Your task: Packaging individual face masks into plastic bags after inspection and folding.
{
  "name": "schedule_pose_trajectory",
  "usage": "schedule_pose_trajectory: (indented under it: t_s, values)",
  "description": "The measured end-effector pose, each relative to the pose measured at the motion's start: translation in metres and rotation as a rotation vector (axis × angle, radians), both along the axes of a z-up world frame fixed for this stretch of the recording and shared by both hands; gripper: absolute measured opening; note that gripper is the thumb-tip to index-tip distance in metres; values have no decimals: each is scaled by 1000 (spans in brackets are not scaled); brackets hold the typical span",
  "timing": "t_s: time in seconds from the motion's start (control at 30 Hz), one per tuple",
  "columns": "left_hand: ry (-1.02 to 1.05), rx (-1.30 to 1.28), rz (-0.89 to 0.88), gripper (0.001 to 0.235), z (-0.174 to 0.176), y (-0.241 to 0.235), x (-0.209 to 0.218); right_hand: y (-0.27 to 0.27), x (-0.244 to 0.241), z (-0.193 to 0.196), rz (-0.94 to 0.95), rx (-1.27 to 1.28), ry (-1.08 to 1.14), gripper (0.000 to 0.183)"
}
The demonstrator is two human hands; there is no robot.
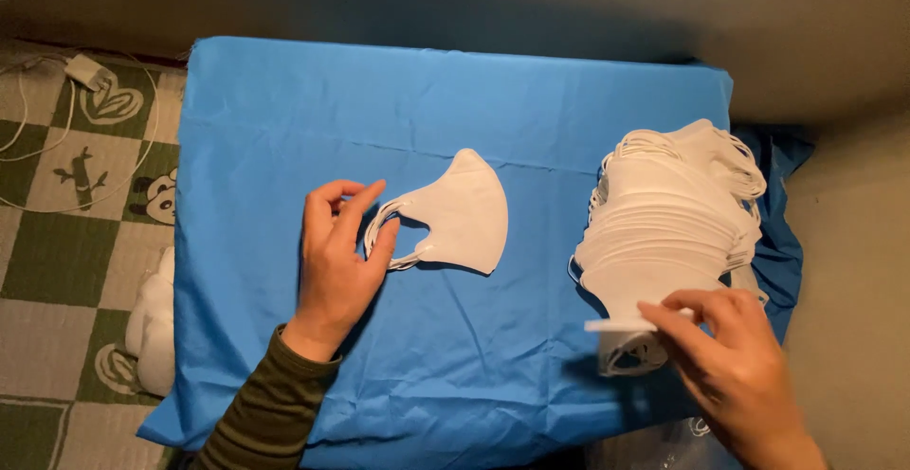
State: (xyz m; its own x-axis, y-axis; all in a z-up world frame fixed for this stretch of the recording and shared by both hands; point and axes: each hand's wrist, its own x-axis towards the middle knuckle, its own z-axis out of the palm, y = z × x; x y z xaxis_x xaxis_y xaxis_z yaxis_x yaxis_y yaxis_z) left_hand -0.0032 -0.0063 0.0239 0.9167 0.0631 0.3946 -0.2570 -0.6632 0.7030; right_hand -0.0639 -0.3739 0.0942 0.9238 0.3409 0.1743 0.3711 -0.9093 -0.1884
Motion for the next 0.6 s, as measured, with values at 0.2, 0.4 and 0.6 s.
schedule_pose_trajectory:
  t_s: [0.2,0.4,0.6]
  values:
    - [76,-299,-466,54,15,4,-5,32,5,25,10,534,391,31]
    - [495,-595,-718,75,15,7,-10,97,36,-23,-123,1094,490,35]
    - [314,-762,-211,36,-5,3,-2,122,69,-72,-100,1211,220,56]
